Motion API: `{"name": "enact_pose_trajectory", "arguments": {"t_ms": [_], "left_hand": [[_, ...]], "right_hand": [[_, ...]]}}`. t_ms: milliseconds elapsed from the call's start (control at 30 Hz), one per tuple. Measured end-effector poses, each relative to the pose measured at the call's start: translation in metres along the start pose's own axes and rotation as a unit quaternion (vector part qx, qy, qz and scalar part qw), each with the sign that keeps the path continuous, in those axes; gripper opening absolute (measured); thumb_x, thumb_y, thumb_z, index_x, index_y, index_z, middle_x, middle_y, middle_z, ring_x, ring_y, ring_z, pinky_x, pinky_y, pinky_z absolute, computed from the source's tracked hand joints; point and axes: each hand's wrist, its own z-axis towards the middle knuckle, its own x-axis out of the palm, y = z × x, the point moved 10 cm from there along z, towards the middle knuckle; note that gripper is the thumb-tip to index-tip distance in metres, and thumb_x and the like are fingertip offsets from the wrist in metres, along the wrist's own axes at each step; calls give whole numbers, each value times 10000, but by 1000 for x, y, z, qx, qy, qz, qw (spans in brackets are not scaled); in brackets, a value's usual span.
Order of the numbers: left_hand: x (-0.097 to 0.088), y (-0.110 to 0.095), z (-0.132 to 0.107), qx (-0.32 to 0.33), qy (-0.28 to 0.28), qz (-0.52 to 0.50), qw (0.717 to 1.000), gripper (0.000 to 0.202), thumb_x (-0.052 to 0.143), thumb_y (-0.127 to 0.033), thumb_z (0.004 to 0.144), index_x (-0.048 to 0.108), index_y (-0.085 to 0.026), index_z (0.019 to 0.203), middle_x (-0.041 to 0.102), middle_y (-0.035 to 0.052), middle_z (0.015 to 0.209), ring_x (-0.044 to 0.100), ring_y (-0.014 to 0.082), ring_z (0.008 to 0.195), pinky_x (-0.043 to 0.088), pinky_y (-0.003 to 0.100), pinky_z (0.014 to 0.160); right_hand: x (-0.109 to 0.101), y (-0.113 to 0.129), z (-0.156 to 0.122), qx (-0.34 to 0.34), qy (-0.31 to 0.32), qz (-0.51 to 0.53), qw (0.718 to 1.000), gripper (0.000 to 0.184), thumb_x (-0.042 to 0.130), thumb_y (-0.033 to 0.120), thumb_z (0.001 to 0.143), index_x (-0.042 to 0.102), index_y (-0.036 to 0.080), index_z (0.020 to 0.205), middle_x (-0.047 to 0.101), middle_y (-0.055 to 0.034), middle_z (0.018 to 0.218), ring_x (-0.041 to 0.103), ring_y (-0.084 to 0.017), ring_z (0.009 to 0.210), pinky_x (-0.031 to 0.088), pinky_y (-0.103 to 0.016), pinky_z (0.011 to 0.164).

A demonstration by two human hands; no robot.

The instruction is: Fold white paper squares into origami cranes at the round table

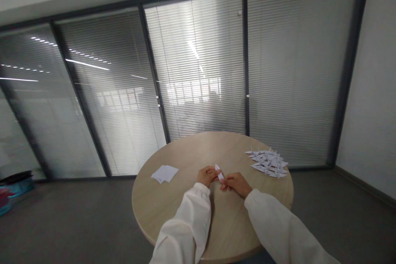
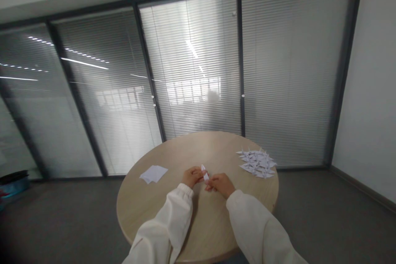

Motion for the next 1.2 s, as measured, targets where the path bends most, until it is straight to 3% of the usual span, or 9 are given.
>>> {"name": "enact_pose_trajectory", "arguments": {"t_ms": [67,200,267,433,767,1200], "left_hand": [[-7,0,2,2,-20,-6,1000,382,775,-363,418,603,-122,660,660,29,618,625,153,604,514,250,592],[-16,8,6,-20,-39,-2,999,354,770,-347,454,630,-101,667,658,44,615,618,145,589,509,243,588],[-15,16,7,-41,-27,8,999,352,772,-335,454,640,-91,671,654,46,605,612,140,567,507,247,588],[-10,27,7,-77,0,10,997,378,774,-337,439,655,-91,701,646,36,578,609,142,553,506,260,588],[-1,28,1,-91,48,63,993,459,778,-383,362,656,-76,681,635,32,530,565,116,449,472,234,481],[-5,27,-2,-109,8,97,989,296,765,-261,413,598,-98,595,571,-19,471,537,98,441,462,239,497]], "right_hand": [[1,0,2,-10,7,14,1000,349,508,451,702,634,126,676,669,-59,679,583,-136,566,400,-207,479],[-19,-2,3,-29,-65,25,997,354,488,445,726,601,149,884,653,-59,771,592,-158,651,426,-219,485],[-25,8,1,-75,-86,-1,993,345,529,419,718,591,172,951,632,-61,841,581,-167,725,448,-233,540],[-20,34,-7,-181,-70,-74,978,221,572,380,722,649,224,858,572,-43,878,542,-163,803,448,-237,623],[-9,34,-8,-173,-38,-106,979,174,639,348,686,673,243,819,541,-20,825,519,-142,736,419,-231,616],[-4,43,-12,-193,-41,-150,969,91,632,200,687,648,219,774,514,-11,817,511,-128,713,421,-229,635]]}}
